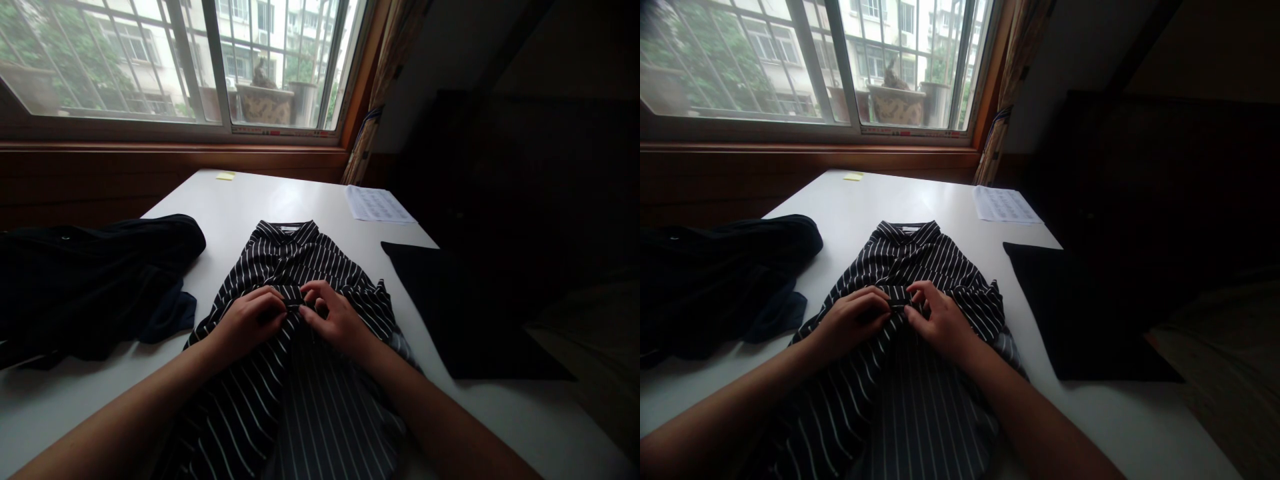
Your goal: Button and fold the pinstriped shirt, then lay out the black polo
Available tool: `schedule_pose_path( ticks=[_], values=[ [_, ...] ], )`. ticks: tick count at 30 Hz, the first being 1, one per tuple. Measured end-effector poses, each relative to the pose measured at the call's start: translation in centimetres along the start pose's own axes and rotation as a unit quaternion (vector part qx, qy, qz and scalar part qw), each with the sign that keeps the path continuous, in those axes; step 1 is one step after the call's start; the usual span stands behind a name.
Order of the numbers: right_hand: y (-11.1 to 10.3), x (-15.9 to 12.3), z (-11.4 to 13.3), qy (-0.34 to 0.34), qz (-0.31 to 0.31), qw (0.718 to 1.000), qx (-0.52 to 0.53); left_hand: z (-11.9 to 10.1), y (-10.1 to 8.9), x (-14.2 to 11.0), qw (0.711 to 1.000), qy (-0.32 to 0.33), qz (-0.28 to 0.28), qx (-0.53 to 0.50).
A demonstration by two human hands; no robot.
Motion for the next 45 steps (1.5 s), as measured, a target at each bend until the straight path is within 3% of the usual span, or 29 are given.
schedule_pose_path(
  ticks=[11, 15, 20, 31, 36, 45],
  values=[
    [0.0, 0.3, 0.8, -0.036, 0.026, 0.999, -0.024, -0.2, 0.1, 0.0, 0.999, 0.032, 0.005, 0.014],
    [0.0, 0.2, 0.9, -0.039, 0.028, 0.998, -0.033, -0.3, 0.6, -0.3, 0.997, 0.055, 0.034, 0.036],
    [-0.1, 0.3, 0.6, -0.011, 0.037, 0.999, -0.017, -0.2, 0.9, -0.5, 0.993, 0.068, 0.072, 0.057],
    [0.0, 0.6, -0.5, 0.050, 0.054, 0.997, 0.039, -0.1, 0.9, -0.5, 0.993, 0.061, 0.075, 0.063],
    [0.4, 0.5, 0.0, 0.033, 0.096, 0.993, 0.064, -0.1, 0.9, -0.5, 0.993, 0.060, 0.081, 0.062],
    [0.1, 0.5, 0.6, -0.029, 0.088, 0.994, 0.052, -0.3, 0.5, -0.2, 0.995, 0.044, 0.063, 0.069]
  ],
)
Point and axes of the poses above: each hand's wrist, its own x-axis towards the middle knuckle, its own y-axis out of the palm, z = x × y, the point moved 5 cm from there along x, towards the middle knuckle, and after that the axes turned 4 degrees about y, right-handed, at the moved point
